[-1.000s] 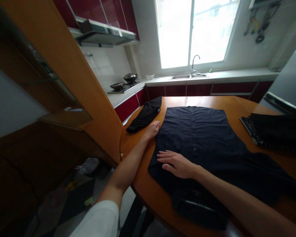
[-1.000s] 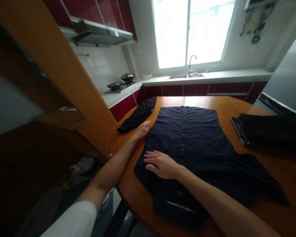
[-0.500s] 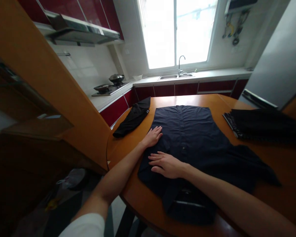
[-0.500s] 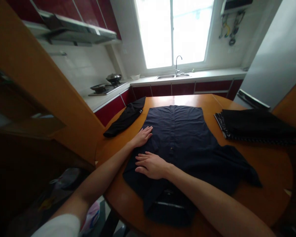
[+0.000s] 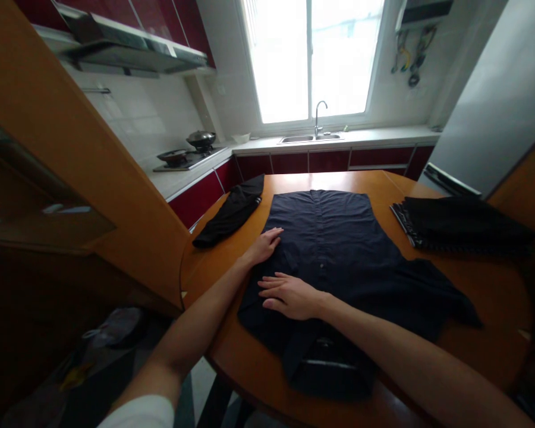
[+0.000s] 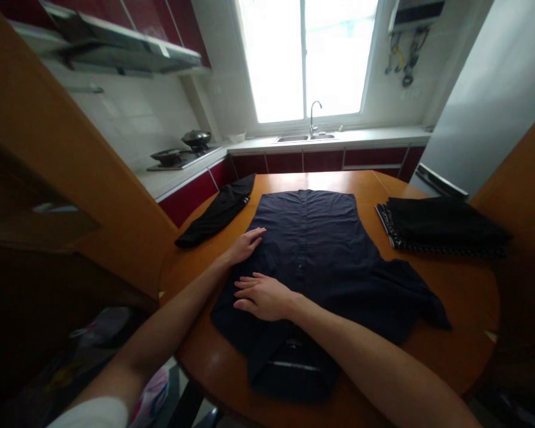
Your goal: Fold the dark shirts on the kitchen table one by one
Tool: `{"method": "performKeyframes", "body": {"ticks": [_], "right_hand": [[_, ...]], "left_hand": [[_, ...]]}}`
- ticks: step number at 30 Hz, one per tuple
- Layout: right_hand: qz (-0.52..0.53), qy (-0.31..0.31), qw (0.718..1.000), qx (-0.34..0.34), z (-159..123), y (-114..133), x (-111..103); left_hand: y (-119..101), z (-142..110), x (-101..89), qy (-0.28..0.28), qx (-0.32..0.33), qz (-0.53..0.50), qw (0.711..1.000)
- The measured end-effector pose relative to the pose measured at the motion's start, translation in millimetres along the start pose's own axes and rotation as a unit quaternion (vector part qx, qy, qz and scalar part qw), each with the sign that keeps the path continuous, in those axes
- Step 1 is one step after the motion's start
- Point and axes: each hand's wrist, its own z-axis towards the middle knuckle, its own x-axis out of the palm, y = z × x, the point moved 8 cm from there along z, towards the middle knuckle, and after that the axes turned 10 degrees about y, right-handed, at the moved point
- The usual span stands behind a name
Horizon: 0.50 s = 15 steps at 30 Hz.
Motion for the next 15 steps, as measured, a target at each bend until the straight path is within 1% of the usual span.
{"method": "performKeyframes", "body": {"ticks": [4,7,9,12,14,15], "right_hand": [[-0.009,0.0,1.0,0.002,0,2,-3],[-0.012,0.003,1.0,0.003,0,3,-4],[-0.01,0.005,1.0,0.005,0,2,-2],[0.014,0.003,1.0,0.004,1,-1,-3],[0.07,-0.004,0.998,-0.004,0,-1,-10],[0.109,-0.018,0.994,-0.007,0,-1,-18]], "left_hand": [[-3,2,14.5,0.051,0.022,0.03,0.998],[-2,2,22.5,0.088,0.025,0.066,0.994],[-1,3,24.0,0.098,0.021,0.082,0.992],[-1,3,22.8,0.096,0.025,0.09,0.991],[-1,4,22.0,0.095,0.028,0.093,0.991],[0,4,21.9,0.095,0.028,0.095,0.991]]}}
